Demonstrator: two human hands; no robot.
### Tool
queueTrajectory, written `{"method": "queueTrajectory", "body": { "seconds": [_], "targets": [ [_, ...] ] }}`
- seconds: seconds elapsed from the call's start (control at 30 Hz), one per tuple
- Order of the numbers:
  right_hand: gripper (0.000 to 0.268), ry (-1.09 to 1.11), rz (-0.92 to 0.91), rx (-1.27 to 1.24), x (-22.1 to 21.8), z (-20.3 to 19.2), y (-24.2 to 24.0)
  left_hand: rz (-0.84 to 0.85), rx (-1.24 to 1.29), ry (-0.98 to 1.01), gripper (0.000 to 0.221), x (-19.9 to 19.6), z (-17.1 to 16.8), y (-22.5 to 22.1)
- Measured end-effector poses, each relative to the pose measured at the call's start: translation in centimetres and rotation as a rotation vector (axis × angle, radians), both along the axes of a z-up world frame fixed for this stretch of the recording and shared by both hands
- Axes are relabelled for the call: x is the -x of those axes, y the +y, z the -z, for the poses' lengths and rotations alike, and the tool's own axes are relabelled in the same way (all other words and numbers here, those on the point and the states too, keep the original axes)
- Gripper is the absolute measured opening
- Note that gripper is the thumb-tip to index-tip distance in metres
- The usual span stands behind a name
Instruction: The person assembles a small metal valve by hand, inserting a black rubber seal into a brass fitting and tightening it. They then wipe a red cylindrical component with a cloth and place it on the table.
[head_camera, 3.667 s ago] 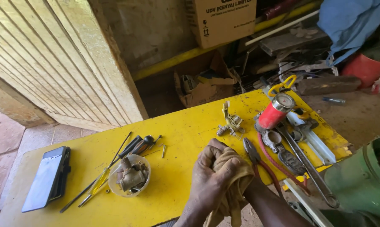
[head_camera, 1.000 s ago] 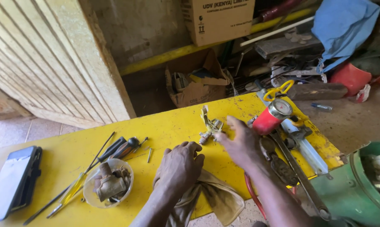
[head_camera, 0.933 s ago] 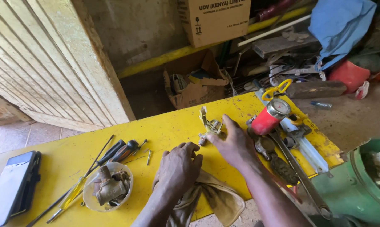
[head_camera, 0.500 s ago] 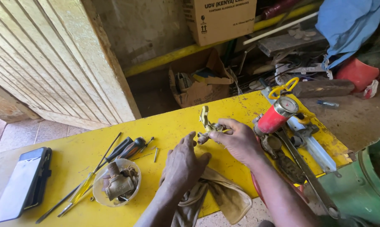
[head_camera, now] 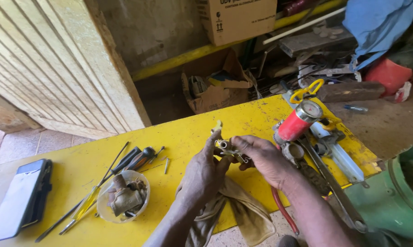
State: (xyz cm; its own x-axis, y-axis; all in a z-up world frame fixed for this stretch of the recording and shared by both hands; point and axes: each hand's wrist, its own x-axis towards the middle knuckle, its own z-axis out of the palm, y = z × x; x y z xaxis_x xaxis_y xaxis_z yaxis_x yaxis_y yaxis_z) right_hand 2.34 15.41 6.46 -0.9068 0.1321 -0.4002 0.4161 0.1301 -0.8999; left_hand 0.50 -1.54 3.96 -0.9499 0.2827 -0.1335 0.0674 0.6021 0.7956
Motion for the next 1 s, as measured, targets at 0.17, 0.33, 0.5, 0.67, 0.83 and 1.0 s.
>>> {"method": "queueTrajectory", "body": {
  "seconds": [0.17,0.33,0.5,0.67,0.83,1.0],
  "targets": [
    [0.048,0.062,0.134,-0.199,0.5,0.7,-1.0,-0.015,0.114,-0.08,0.081,0.2,-0.4,0.6],
    [0.051,0.214,0.243,-0.558,3.5,4.8,-0.3,0.038,0.231,-0.039,0.084,0.1,0.7,0.2],
    [0.037,0.426,0.23,-0.705,5.5,9.8,0.0,0.212,0.358,0.158,0.083,0.2,2.1,-0.6],
    [0.033,0.458,0.19,-0.605,2.8,5.3,1.4,0.274,0.379,0.227,0.07,0.7,4.2,-1.3],
    [0.021,1.048,0.564,-0.835,-0.6,2.3,7.1,0.272,0.378,0.171,0.064,0.1,2.1,-1.4],
    [0.065,0.216,0.655,-0.415,-1.9,-2.3,6.0,0.208,0.39,0.269,0.048,-0.7,1.5,0.1]
  ]
}}
